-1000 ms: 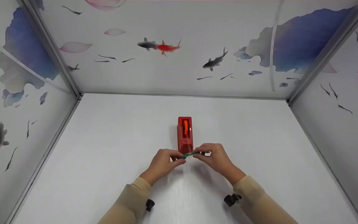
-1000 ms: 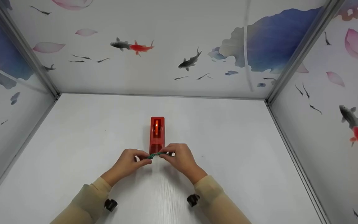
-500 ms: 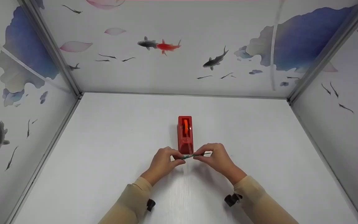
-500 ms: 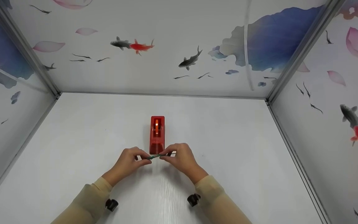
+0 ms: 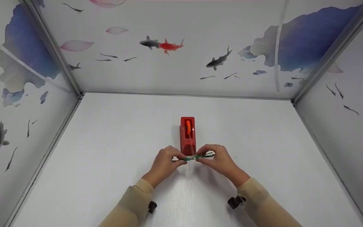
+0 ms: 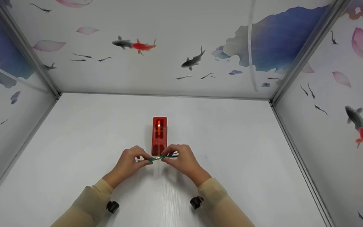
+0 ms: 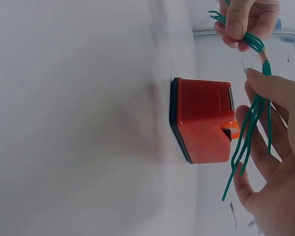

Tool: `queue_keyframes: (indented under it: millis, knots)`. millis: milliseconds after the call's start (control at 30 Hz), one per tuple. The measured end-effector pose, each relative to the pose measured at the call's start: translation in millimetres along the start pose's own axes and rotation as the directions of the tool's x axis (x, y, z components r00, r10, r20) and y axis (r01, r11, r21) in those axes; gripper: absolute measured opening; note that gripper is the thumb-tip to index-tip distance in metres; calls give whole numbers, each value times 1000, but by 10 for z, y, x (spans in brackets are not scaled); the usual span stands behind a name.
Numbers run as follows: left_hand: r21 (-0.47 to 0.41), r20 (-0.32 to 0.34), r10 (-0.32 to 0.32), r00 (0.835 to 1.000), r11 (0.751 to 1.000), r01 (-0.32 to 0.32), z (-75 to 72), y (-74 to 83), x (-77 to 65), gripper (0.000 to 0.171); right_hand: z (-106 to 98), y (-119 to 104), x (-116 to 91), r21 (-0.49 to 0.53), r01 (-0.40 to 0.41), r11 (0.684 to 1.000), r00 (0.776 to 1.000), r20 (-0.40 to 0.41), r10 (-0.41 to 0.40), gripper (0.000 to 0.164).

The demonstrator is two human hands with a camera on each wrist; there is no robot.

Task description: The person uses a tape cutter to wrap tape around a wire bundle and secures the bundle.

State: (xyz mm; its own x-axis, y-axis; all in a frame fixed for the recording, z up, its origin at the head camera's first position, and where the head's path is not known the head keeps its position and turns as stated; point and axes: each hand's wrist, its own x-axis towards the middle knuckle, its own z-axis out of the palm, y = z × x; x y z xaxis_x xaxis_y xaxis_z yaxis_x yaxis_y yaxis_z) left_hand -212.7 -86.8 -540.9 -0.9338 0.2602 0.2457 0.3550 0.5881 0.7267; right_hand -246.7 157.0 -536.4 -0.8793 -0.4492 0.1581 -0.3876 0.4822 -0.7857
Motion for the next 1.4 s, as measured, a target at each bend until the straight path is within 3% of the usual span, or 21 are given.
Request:
queue_keyframes:
  millis: [267, 567, 733, 1067, 1400]
  knots:
    - [30, -38, 11, 999, 1000, -9, -24, -20, -2, 14, -15, 31, -9, -37, 57, 998, 995, 82, -54, 21]
    - [139, -142, 132, 981, 984, -112, -7, -11, -17, 16, -37, 40, 11, -28, 137, 990, 982, 132, -132, 20]
    - [184, -178, 165, 970, 974, -132, -2, -3, -1, 15, -41, 47, 19, -16, 148, 989, 981, 127, -145, 17]
    - [249, -191, 220, 957, 954, -170, 2, -18, -7, 14, -37, 14, 23, -34, 131, 991, 983, 134, -125, 18]
    - [313, -197, 265, 944, 929, -195, 1, -15, 5, 13, -27, 8, 24, -99, 188, 977, 978, 106, -178, 21]
